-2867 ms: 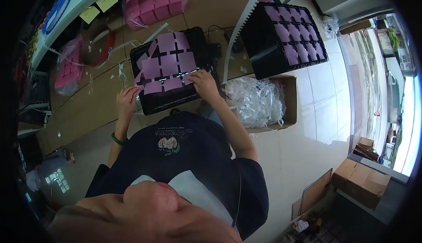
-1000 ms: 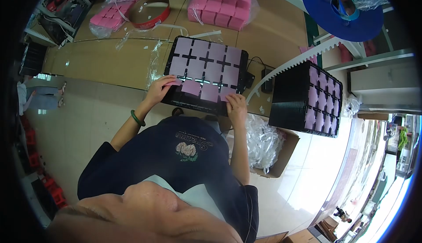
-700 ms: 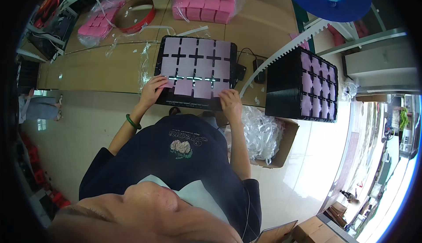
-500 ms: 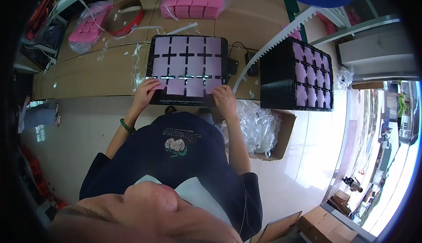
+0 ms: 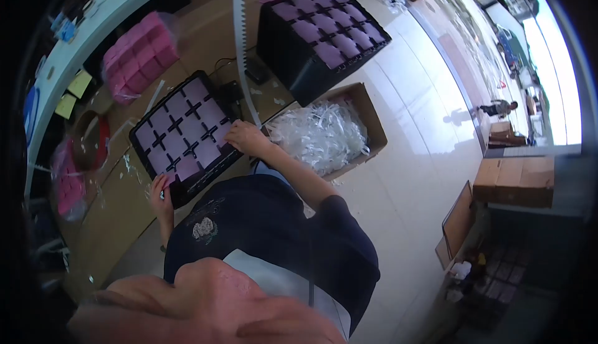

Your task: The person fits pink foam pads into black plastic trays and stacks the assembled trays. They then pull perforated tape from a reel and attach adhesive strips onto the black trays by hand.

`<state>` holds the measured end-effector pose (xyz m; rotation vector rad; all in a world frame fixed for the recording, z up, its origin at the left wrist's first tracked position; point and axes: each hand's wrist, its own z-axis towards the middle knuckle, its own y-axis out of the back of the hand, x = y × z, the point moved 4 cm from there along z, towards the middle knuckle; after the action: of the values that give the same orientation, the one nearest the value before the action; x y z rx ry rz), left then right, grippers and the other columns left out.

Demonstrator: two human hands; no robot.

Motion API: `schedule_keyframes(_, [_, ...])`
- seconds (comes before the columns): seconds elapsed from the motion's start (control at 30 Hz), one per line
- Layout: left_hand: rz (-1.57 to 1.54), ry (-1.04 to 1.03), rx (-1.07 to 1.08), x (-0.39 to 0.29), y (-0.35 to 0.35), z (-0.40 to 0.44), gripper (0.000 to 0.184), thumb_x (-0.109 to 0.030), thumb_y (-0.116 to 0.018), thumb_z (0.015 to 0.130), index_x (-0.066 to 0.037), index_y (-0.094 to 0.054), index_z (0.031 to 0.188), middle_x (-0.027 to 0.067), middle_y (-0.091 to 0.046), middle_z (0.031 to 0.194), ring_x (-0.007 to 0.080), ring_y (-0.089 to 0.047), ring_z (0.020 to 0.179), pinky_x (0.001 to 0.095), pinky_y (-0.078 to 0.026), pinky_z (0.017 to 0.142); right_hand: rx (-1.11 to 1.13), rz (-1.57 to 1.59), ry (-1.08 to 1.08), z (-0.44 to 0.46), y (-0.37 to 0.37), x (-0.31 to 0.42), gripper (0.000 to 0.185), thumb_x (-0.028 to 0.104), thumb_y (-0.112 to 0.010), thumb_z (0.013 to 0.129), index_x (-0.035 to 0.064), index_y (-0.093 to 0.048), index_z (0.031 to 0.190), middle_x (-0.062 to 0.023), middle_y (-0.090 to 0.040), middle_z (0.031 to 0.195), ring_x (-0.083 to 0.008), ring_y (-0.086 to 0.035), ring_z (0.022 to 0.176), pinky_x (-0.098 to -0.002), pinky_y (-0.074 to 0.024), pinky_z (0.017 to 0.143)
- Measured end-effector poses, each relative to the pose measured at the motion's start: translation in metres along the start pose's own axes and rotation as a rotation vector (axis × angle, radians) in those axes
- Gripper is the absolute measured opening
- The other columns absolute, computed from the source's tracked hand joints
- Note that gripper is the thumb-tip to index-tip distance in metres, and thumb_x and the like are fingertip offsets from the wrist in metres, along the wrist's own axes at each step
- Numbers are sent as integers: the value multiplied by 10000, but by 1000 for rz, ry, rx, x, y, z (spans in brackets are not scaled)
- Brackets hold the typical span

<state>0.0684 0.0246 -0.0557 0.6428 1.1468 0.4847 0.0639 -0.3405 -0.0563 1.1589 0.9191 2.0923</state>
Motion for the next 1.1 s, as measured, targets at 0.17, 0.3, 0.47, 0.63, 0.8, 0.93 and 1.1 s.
schedule_keyframes(0.17, [48,-160,96,15,-5,-3,288,23,-604,895,-11,-704,1163,142,-673,1247,347,-596,1218,440,-437,1057,-20,-45,12,-15,-14,-10,110,197,-686,801,153,-727,892,9,-689,950,-231,-582,1040,-376,-491,894])
schedule_keyframes(0.3, [110,-299,136,26,-1,-5,332,20,-604,886,-30,-697,1200,134,-666,1264,360,-585,1224,477,-430,1065,-29,-61,21,-17,-20,-7,92,194,-681,796,156,-720,870,19,-692,935,-229,-583,1038,-377,-490,890])
schedule_keyframes(0.47, [177,-428,168,50,-4,-10,364,4,-615,875,-36,-686,1229,140,-651,1281,368,-581,1219,494,-431,1061,-36,-92,32,-23,-22,-3,74,202,-686,791,159,-723,839,24,-693,917,-229,-584,1021,-380,-497,866])
schedule_keyframes(0.63, [175,-460,190,56,-6,-14,374,5,-621,869,-34,-681,1236,161,-642,1275,377,-587,1200,495,-447,1041,-29,-90,49,-26,-27,-8,58,210,-696,782,160,-719,798,19,-691,903,-227,-584,1009,-385,-500,842])
schedule_keyframes(0.8, [176,-457,200,58,-6,-15,381,11,-633,867,-32,-677,1242,160,-642,1268,378,-598,1179,480,-461,1019,-74,-69,72,-23,-33,-9,76,219,-680,797,150,-707,782,16,-682,880,-238,-579,980,-389,-499,821])
schedule_keyframes(0.93, [135,-484,137,61,-8,-14,370,16,-634,872,-34,-682,1235,157,-647,1261,372,-603,1174,472,-463,1013,-61,-110,81,-18,-31,-6,97,211,-661,811,140,-684,750,10,-669,854,-243,-573,965,-388,-497,809])
schedule_keyframes(1.1, [180,-473,98,55,-8,-15,360,23,-629,878,-44,-688,1227,154,-650,1260,361,-603,1183,469,-465,1007,-12,-124,31,-13,-15,-5,66,176,-665,818,117,-669,790,-10,-662,885,-242,-581,987,-380,-498,822])
